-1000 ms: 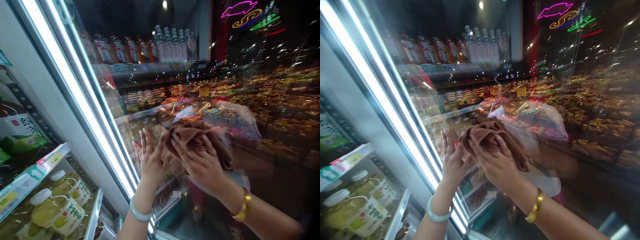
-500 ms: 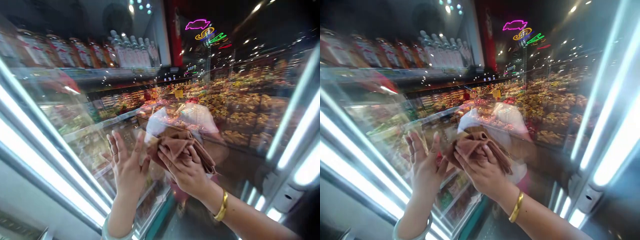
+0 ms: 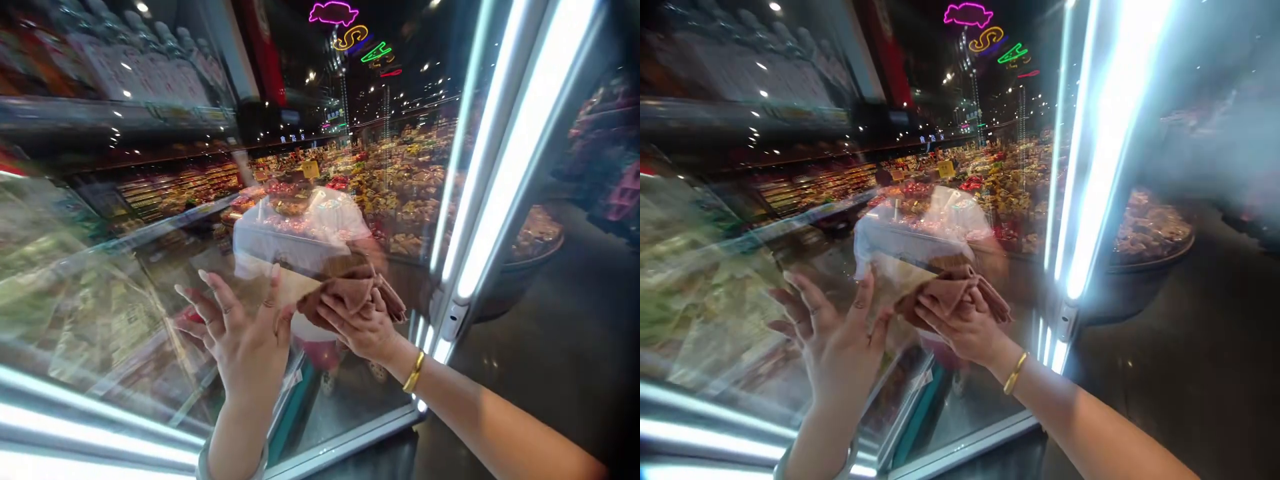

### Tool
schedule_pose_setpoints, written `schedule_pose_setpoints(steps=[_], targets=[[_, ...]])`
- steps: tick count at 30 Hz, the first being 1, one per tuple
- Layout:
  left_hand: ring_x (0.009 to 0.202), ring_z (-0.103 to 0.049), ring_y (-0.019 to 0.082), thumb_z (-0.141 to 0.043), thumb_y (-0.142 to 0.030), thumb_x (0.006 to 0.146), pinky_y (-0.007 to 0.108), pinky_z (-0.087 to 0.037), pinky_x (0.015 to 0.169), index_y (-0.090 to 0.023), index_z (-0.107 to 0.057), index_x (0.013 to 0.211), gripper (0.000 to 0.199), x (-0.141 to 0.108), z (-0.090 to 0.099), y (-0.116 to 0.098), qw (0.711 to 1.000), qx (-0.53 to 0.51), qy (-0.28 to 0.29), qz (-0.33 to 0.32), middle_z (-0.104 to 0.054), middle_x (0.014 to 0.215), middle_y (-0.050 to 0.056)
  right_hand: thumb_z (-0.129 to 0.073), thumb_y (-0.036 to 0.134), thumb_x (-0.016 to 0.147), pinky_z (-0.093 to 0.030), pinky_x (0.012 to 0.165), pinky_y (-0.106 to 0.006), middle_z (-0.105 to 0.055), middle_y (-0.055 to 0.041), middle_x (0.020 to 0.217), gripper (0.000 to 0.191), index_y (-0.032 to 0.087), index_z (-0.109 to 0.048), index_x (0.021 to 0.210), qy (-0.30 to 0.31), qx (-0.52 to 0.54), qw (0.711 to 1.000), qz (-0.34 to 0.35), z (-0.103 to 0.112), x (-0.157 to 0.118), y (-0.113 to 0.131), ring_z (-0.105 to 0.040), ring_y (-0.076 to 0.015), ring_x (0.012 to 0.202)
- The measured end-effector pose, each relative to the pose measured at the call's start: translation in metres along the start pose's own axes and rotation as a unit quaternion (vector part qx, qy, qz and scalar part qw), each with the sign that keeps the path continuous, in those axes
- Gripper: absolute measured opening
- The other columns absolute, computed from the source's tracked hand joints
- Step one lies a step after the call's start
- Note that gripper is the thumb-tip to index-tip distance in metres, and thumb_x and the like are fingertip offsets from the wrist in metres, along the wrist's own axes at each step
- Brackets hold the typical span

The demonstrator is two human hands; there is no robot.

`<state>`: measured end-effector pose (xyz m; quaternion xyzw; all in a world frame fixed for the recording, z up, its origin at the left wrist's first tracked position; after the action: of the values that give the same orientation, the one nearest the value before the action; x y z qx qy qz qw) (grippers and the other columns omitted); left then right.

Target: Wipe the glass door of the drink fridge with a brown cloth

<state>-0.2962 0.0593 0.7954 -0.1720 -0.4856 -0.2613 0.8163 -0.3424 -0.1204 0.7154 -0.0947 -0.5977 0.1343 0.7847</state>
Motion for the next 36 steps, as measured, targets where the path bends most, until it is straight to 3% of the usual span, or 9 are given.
schedule_pose_setpoints(steps=[4, 8, 12, 15, 20, 24, 28, 31, 36], targets=[[0.154, 0.015, 0.051, -0.078, -0.034, 0.086, 0.088, 0.004, 0.111, -0.053, -0.027, 0.154, 0.087, -0.015, -0.013, -0.01, 1.0, 0.014, 0.015, -0.013, 0.021, 0.172, -0.003, -0.061, 0.026, 0.097, -0.022, 0.127, -0.052, -0.076, -0.0047, 0.124, 0.035, 0.028, -0.068, 0.131, 0.013, -0.037, 0.997, -0.068, 0.012, -0.057, -0.055, -0.065, -0.0224, 0.123], [0.153, 0.018, 0.051, -0.077, -0.031, 0.085, 0.085, 0.005, 0.115, -0.054, -0.031, 0.153, 0.085, -0.012, -0.017, -0.02, 0.999, 0.024, 0.03, 0.004, 0.029, 0.168, -0.008, -0.064, 0.025, 0.094, -0.03, 0.123, -0.05, -0.064, -0.0143, 0.143, 0.061, 0.02, -0.047, 0.153, -0.057, -0.049, 0.985, -0.157, 0.023, -0.033, -0.087, -0.047, -0.0288, 0.146], [0.155, 0.015, 0.051, -0.076, -0.033, 0.086, 0.08, 0.009, 0.119, -0.053, -0.034, 0.152, 0.081, -0.013, -0.021, -0.023, 1.0, 0.025, 0.015, -0.008, 0.027, 0.168, -0.01, -0.063, 0.033, 0.096, -0.01, 0.129, -0.057, -0.067, -0.0073, 0.141, 0.056, 0.027, -0.052, 0.15, -0.024, -0.013, 0.995, -0.101, 0.002, -0.006, -0.045, -0.05, -0.0265, 0.141], [0.157, 0.009, 0.047, -0.076, -0.028, 0.086, 0.08, 0.007, 0.119, -0.053, -0.032, 0.154, 0.084, -0.031, -0.035, -0.023, 0.999, 0.023, 0.001, -0.024, 0.018, 0.172, -0.005, -0.065, 0.031, 0.094, -0.005, 0.13, -0.053, -0.072, 0.0009, 0.134, 0.044, 0.037, -0.063, 0.138, 0.026, 0.018, 0.999, -0.028, -0.015, -0.035, -0.013, -0.058, -0.0219, 0.129], [0.158, 0.007, 0.045, -0.08, -0.026, 0.083, 0.083, -0.003, 0.118, -0.051, -0.028, 0.156, 0.093, -0.072, -0.069, -0.029, 0.999, 0.037, 0.004, -0.018, 0.015, 0.173, 0.003, -0.066, 0.022, 0.092, -0.018, 0.127, -0.047, -0.076, -0.0052, 0.125, 0.049, 0.029, -0.061, 0.141, 0.07, 0.033, 0.997, -0.023, -0.016, -0.098, -0.038, -0.063, -0.0202, 0.125], [0.157, 0.009, 0.045, -0.079, -0.027, 0.083, 0.082, -0.001, 0.118, -0.05, -0.028, 0.157, 0.092, -0.08, -0.076, -0.034, 0.999, 0.048, -0.002, -0.016, 0.014, 0.173, 0.004, -0.069, 0.024, 0.09, -0.031, 0.122, -0.048, -0.066, -0.0168, 0.14, 0.059, 0.018, -0.054, 0.147, -0.005, 0.008, 0.995, -0.103, -0.006, -0.078, -0.067, -0.051, -0.0301, 0.141], [0.159, 0.006, 0.04, -0.075, -0.031, 0.088, 0.077, -0.001, 0.123, -0.049, -0.026, 0.158, 0.088, -0.079, -0.074, -0.029, 0.998, 0.056, 0.0, -0.015, 0.01, 0.174, 0.003, -0.066, 0.028, 0.093, -0.011, 0.127, -0.059, -0.064, -0.0115, 0.144, 0.055, 0.025, -0.055, 0.147, 0.01, 0.043, 0.996, -0.08, -0.019, -0.046, -0.028, -0.045, -0.0309, 0.145], [0.161, -0.003, 0.036, -0.074, -0.03, 0.088, 0.071, -0.005, 0.127, -0.044, -0.028, 0.159, 0.086, -0.092, -0.076, -0.02, 0.998, 0.061, -0.012, -0.022, 0.002, 0.174, 0.002, -0.06, 0.023, 0.095, 0.002, 0.129, -0.053, -0.07, -0.0022, 0.137, 0.046, 0.031, -0.062, 0.141, 0.056, 0.102, 0.993, 0.015, -0.031, -0.062, 0.009, -0.044, -0.0219, 0.145], [0.16, -0.012, 0.033, -0.077, -0.034, 0.086, 0.061, -0.013, 0.13, -0.039, -0.032, 0.159, 0.086, -0.126, -0.086, 0.003, 0.995, 0.085, -0.012, -0.043, -0.009, 0.173, 0.006, -0.056, 0.013, 0.095, -0.014, 0.129, -0.045, -0.075, -0.004, 0.126, 0.053, 0.026, -0.055, 0.147, 0.078, 0.129, 0.988, 0.03, -0.031, -0.117, -0.011, -0.062, -0.0172, 0.127]])
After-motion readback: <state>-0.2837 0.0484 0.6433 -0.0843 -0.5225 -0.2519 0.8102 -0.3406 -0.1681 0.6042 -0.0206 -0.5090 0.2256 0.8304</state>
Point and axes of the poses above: each hand's wrist, its own x-axis towards the middle knuckle, its own z-axis out of the back of the hand, y = z × x, the point moved 5 cm from there along x, towards the middle knuckle
